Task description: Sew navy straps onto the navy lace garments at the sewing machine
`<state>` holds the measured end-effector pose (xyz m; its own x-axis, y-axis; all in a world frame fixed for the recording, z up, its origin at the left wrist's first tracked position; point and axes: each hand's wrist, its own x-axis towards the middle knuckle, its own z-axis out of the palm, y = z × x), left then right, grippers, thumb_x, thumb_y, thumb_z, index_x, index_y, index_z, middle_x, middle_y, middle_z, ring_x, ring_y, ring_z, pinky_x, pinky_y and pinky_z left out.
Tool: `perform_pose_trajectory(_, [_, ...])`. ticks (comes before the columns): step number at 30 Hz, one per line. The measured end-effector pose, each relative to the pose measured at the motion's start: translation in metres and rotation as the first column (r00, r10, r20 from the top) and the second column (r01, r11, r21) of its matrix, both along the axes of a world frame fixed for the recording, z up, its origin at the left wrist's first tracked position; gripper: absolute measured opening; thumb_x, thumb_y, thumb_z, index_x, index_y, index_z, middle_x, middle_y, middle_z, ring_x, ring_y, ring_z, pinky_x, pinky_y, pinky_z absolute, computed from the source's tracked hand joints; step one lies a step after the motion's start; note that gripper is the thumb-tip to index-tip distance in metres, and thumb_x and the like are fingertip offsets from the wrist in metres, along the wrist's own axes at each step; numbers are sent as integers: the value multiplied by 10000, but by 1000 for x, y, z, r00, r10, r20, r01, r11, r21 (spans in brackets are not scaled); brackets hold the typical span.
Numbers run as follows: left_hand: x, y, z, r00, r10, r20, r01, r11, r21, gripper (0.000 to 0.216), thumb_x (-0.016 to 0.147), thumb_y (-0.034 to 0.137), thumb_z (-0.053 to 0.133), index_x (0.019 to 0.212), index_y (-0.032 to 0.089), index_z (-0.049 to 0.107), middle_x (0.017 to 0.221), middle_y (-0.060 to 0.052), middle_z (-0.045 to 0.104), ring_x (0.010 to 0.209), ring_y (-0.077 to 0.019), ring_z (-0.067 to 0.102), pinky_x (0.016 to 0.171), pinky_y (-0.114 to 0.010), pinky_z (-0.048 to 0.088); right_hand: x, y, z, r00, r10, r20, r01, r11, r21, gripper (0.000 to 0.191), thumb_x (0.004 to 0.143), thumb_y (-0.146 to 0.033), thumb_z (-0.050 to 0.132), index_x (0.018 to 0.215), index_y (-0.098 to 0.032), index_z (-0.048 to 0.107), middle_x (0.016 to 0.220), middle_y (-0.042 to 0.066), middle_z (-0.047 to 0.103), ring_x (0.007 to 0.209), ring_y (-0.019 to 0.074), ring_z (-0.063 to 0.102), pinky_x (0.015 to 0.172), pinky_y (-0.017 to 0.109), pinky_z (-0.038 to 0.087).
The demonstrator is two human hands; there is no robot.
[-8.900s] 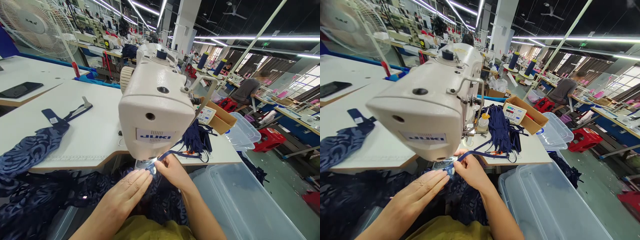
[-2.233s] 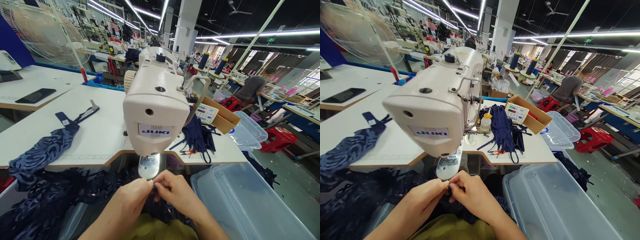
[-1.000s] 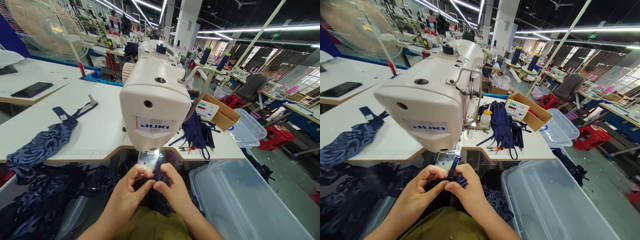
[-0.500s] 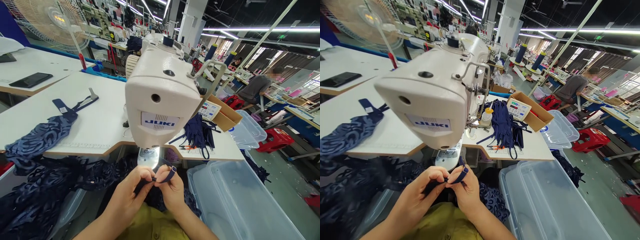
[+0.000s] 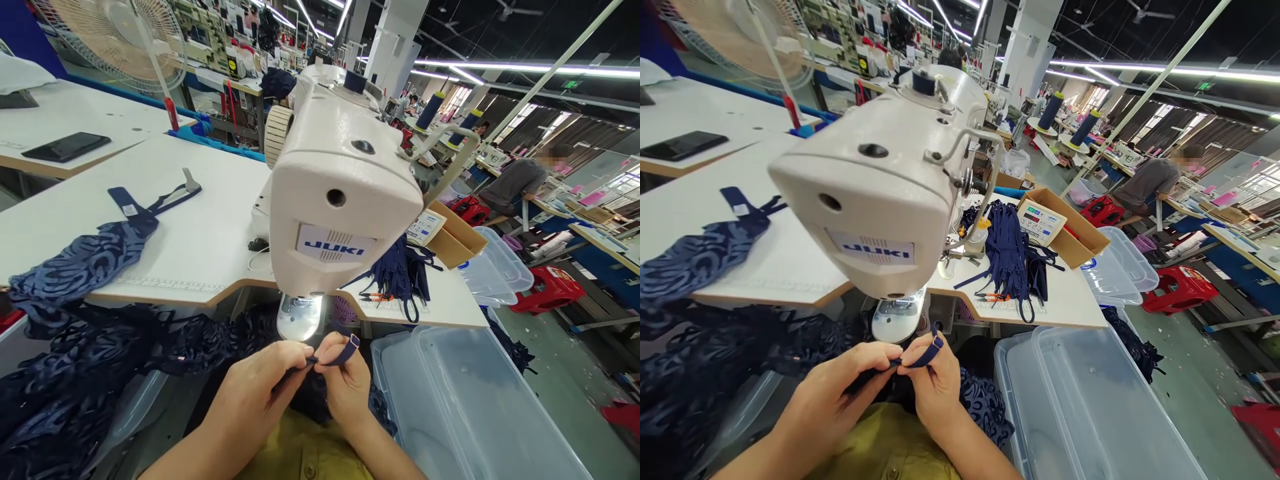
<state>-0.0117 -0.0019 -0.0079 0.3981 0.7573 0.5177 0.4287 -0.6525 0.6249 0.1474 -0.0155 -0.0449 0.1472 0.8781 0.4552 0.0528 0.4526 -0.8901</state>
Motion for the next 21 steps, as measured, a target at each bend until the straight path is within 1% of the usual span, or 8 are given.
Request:
perform_pose_trajectory(4, [3,1,7,999,52,-14,-49,979,197,82,881,136,505,883,212,537,877,19,680,828,-92,631,787,-198,469,2,-1,-6,996,-5,85,-4,994,107,155,910,-150,529,856,-263,620,747,-2,628,723,150,599,654,292,482])
perform_pose_trajectory(6, [5,0,9,999,51,-18,-45,970,238,101,880,107,496,863,199,532,875,12,679,816,-92,615,783,-210,458,3,-2,-8,995,-12,103,-3,989,145,178,912,-131,519,893,-279,616,736,-7,621,718,149,597,641,287,482])
perform_pose_trajectory(8, [6,-1,9,999,45,-16,-40,969,245,112,883,92,488,866,195,529,885,7,677,827,-94,604,785,-214,454,3,-2,-8,994,-29,103,11,985,170,198,904,-113,529,906,-292,614,735,-13,620,721,146,595,644,284,484])
perform_pose_trajectory(12, [7,-3,9,999,32,-15,-29,982,187,114,891,105,476,854,207,512,857,16,655,808,-91,590,761,-203,463,3,-3,-8,995,-28,92,11,983,183,211,894,-100,549,894,-301,612,808,-12,649,772,148,599,687,290,493])
perform_pose_trajectory(15, [8,-4,7,999,52,5,-52,992,112,107,890,132,475,836,224,485,798,34,624,741,-85,582,693,-186,471,5,-4,-6,992,1,128,-20,990,143,186,889,-106,556,894,-287,601,819,-10,654,766,148,599,693,286,493])
perform_pose_trajectory(18, [7,-5,3,997,71,20,-71,997,-23,59,891,198,496,853,239,479,769,49,603,688,-81,585,632,-171,480,7,-4,6,981,21,193,-28,999,30,119,886,-147,571,888,-264,595,828,-11,642,758,140,592,696,265,483])
perform_pose_trajectory(20, [5,-5,1,996,89,4,-88,989,-119,16,896,250,510,896,250,494,784,59,613,681,-74,601,606,-153,483,7,-2,17,973,51,224,-29,994,-101,66,892,-189,573,872,-246,600,819,-15,639,743,129,588,682,239,472])
perform_pose_trajectory(21, [4,-5,0,994,107,-11,-108,983,-146,35,899,276,516,923,255,504,801,62,624,688,-72,611,599,-147,484,7,0,22,971,72,228,-33,985,-171,45,892,-209,574,877,-239,604,809,-18,641,733,126,588,671,229,469])
